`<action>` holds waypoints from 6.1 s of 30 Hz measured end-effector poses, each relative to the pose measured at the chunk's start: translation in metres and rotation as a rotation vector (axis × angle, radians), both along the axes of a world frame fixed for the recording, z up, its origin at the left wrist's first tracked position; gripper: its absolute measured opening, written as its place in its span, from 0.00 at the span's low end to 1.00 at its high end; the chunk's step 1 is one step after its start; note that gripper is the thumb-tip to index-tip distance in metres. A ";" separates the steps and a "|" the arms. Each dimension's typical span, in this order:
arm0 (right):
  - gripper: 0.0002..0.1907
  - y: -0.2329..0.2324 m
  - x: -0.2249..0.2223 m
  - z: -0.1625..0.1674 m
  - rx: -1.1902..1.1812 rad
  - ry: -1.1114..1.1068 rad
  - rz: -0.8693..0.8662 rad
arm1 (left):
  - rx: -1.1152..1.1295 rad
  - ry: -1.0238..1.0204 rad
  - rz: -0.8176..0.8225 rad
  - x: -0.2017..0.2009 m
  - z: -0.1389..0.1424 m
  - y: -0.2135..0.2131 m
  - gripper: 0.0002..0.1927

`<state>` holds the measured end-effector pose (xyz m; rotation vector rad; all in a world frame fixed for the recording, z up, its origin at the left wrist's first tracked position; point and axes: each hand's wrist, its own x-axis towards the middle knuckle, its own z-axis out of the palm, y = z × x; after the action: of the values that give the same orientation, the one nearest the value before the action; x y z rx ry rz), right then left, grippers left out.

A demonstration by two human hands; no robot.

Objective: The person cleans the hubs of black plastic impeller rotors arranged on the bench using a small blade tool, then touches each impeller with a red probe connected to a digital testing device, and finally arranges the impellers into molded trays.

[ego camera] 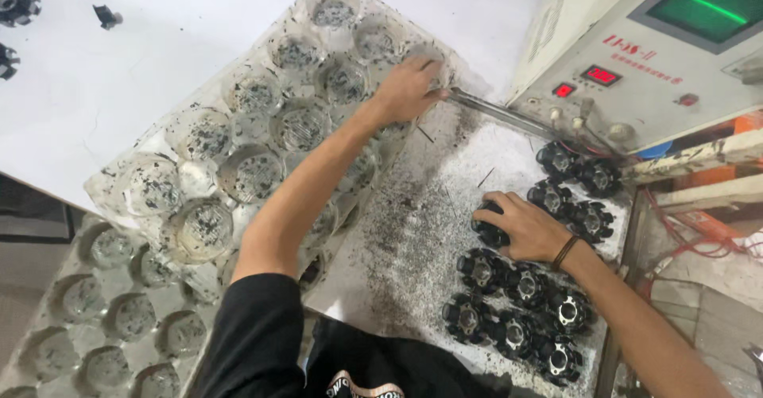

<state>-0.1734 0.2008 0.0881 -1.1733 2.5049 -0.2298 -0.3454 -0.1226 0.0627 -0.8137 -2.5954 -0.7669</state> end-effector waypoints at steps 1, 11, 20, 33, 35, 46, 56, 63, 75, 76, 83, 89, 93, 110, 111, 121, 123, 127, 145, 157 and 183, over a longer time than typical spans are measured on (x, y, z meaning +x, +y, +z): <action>0.45 0.000 -0.010 0.002 -0.002 -0.039 -0.059 | -0.081 -0.108 0.045 -0.003 0.006 -0.020 0.30; 0.45 -0.143 -0.188 0.037 -0.517 0.283 -0.295 | -0.214 -0.221 0.506 0.013 0.011 -0.143 0.33; 0.54 -0.225 -0.246 0.046 -0.240 0.206 -0.305 | -0.262 -0.193 0.609 0.005 0.010 -0.145 0.40; 0.13 -0.010 -0.085 -0.008 -0.195 0.675 -0.654 | -0.271 -0.287 0.580 -0.008 0.007 -0.134 0.43; 0.22 0.034 -0.058 -0.030 -0.039 0.776 -0.748 | -0.380 -0.225 0.548 -0.008 0.015 -0.110 0.37; 0.23 0.101 -0.056 -0.057 -0.232 0.666 -0.992 | -0.465 -0.333 -0.860 0.175 -0.012 0.151 0.38; 0.36 0.099 0.011 -0.075 -0.076 0.690 -0.829 | -0.657 -0.213 -0.912 0.201 0.002 0.154 0.30; 0.26 0.107 0.042 -0.055 -0.379 0.604 -0.852 | -0.264 -0.415 -0.818 0.244 0.008 0.150 0.27; 0.41 0.071 0.056 -0.058 -0.016 0.501 -0.805 | -0.338 0.020 -0.831 0.206 0.004 0.082 0.20; 0.40 0.070 0.054 -0.056 -0.021 0.478 -0.799 | -0.320 0.035 -0.703 0.173 0.012 0.055 0.22; 0.37 0.042 0.029 -0.035 0.204 0.188 -0.845 | -0.138 0.198 0.386 -0.038 0.044 -0.127 0.27; 0.31 0.022 0.014 -0.024 0.003 0.133 -0.871 | 0.038 0.081 0.517 -0.071 0.048 -0.157 0.30; 0.27 0.005 0.009 -0.026 -0.111 0.216 -0.939 | 0.033 0.029 0.428 -0.070 0.048 -0.153 0.34; 0.32 -0.204 -0.152 -0.013 -0.553 0.266 -0.277 | -0.147 0.051 0.719 0.032 0.007 -0.165 0.32; 0.35 -0.204 -0.156 -0.013 -0.575 0.223 -0.293 | -0.127 0.096 0.704 0.031 0.006 -0.164 0.31; 0.38 -0.268 -0.178 0.024 -0.220 0.136 -0.335 | -0.009 0.019 0.696 0.025 0.014 -0.154 0.24; 0.38 -0.291 -0.168 0.028 -0.268 0.356 -0.313 | 0.051 0.019 0.692 0.026 0.017 -0.157 0.25; 0.40 -0.295 -0.132 0.008 -0.360 0.482 -0.289 | 0.260 -0.039 0.613 0.023 0.020 -0.165 0.25; 0.39 0.174 -0.015 -0.060 0.024 0.525 -1.128 | -0.217 -0.243 0.265 0.068 -0.014 -0.084 0.39; 0.22 0.207 0.045 -0.069 -0.387 0.654 -1.036 | -0.226 0.034 0.049 0.152 0.003 0.013 0.29; 0.31 0.160 0.086 -0.073 -0.396 0.537 -1.107 | -0.467 -0.317 -0.943 0.273 0.004 0.244 0.21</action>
<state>-0.0871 0.3610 0.0148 0.2586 3.4362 -0.7877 -0.0723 0.1218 0.0665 -2.3016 -2.6093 -0.5027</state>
